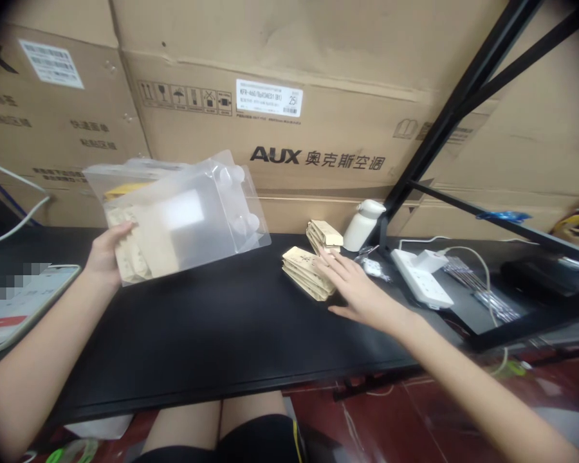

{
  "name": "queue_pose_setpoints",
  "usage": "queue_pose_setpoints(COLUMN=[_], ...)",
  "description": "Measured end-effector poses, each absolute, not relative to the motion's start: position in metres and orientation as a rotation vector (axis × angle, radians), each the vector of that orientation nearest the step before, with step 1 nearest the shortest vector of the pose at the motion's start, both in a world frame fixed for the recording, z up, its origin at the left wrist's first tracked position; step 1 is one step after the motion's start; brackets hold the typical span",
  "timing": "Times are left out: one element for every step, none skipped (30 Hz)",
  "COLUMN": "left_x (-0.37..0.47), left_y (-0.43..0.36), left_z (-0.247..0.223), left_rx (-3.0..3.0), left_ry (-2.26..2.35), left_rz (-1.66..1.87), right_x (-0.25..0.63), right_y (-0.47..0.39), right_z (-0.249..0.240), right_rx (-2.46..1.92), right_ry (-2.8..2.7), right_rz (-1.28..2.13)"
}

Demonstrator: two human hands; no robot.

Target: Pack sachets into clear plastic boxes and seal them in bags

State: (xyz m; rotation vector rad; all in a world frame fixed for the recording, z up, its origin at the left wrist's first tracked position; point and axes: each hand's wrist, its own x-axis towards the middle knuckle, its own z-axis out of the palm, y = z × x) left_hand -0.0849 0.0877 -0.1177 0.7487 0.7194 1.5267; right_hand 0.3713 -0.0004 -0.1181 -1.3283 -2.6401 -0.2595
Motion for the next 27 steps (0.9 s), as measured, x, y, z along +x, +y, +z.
queue_pose_setpoints(left_x=[-0.084,-0.084,-0.084,-0.084,-0.084,-0.085,-0.085,-0.086,-0.086,-0.086,-0.087,-0.087,-0.087,-0.087,-0.087,-0.086,-0.086,-0.086,-0.086,-0.086,-0.086,-0.086,-0.086,-0.086,-0.085,-0.085,-0.084], left_y=[0.087,0.087,0.086,0.086,0.086,0.086,0.087,0.087,0.087,0.087,0.088,0.088,0.087,0.087,0.087,0.087,0.087,0.087,0.087,0.087,0.087,0.087,0.087,0.087,0.087,0.087,0.087], left_z=[-0.117,-0.117,-0.117,-0.118,-0.119,-0.119,-0.12,-0.121,-0.122,-0.122,-0.122,-0.123,-0.123,-0.123,-0.123,-0.123,-0.123,-0.123,-0.123,-0.124,-0.124,-0.124,-0.124,-0.125,-0.125,-0.125,-0.126], left_rx=[0.75,0.751,0.751,0.751,0.751,0.751,0.751,0.753,0.754,0.754,0.75,0.745,0.739,0.733,0.731,0.73,0.732,0.734,0.736,0.738,0.737,0.735,0.732,0.729,0.727,0.728,0.731], left_ry=[0.723,0.732,0.744,0.752,0.757,0.757,0.755,0.754,0.752,0.75,0.747,0.744,0.742,0.744,0.747,0.753,0.761,0.773,0.785,0.795,0.803,0.805,0.804,0.8,0.799,0.8,0.805], left_rz=[1.525,1.525,1.524,1.528,1.53,1.532,1.531,1.528,1.523,1.521,1.518,1.516,1.511,1.507,1.503,1.498,1.495,1.491,1.485,1.478,1.471,1.466,1.46,1.456,1.454,1.45,1.443], right_x=[0.374,0.375,0.375,0.375,0.374,0.372,0.369,0.366,0.362,0.358,0.354,0.35,0.347,0.344,0.341,0.339,0.338,0.337,0.336,0.336,0.336,0.337,0.337,0.338,0.339,0.339,0.34], right_y=[0.001,0.005,0.009,0.015,0.021,0.028,0.034,0.041,0.048,0.054,0.061,0.067,0.073,0.079,0.085,0.09,0.094,0.098,0.102,0.105,0.109,0.112,0.114,0.117,0.12,0.123,0.125], right_z=[-0.127,-0.134,-0.14,-0.145,-0.148,-0.15,-0.151,-0.152,-0.152,-0.151,-0.151,-0.151,-0.151,-0.15,-0.15,-0.15,-0.149,-0.148,-0.148,-0.147,-0.146,-0.145,-0.144,-0.144,-0.144,-0.144,-0.144], right_rx=[-1.297,-1.258,-1.218,-1.182,-1.16,-1.155,-1.17,-1.2,-1.246,-1.307,-1.376,-1.45,-1.523,-1.587,-1.636,-1.669,-1.693,-1.709,-1.716,-1.722,-1.731,-1.737,-1.742,-1.748,-1.755,-1.757,-1.753], right_ry=[-2.657,-2.667,-2.668,-2.661,-2.649,-2.635,-2.62,-2.61,-2.602,-2.592,-2.582,-2.567,-2.546,-2.523,-2.501,-2.484,-2.471,-2.464,-2.467,-2.473,-2.477,-2.482,-2.487,-2.491,-2.496,-2.505,-2.52], right_rz=[-0.299,-0.315,-0.316,-0.312,-0.31,-0.318,-0.34,-0.374,-0.417,-0.466,-0.517,-0.572,-0.628,-0.684,-0.736,-0.781,-0.815,-0.837,-0.847,-0.846,-0.834,-0.818,-0.801,-0.785,-0.774,-0.768,-0.765])
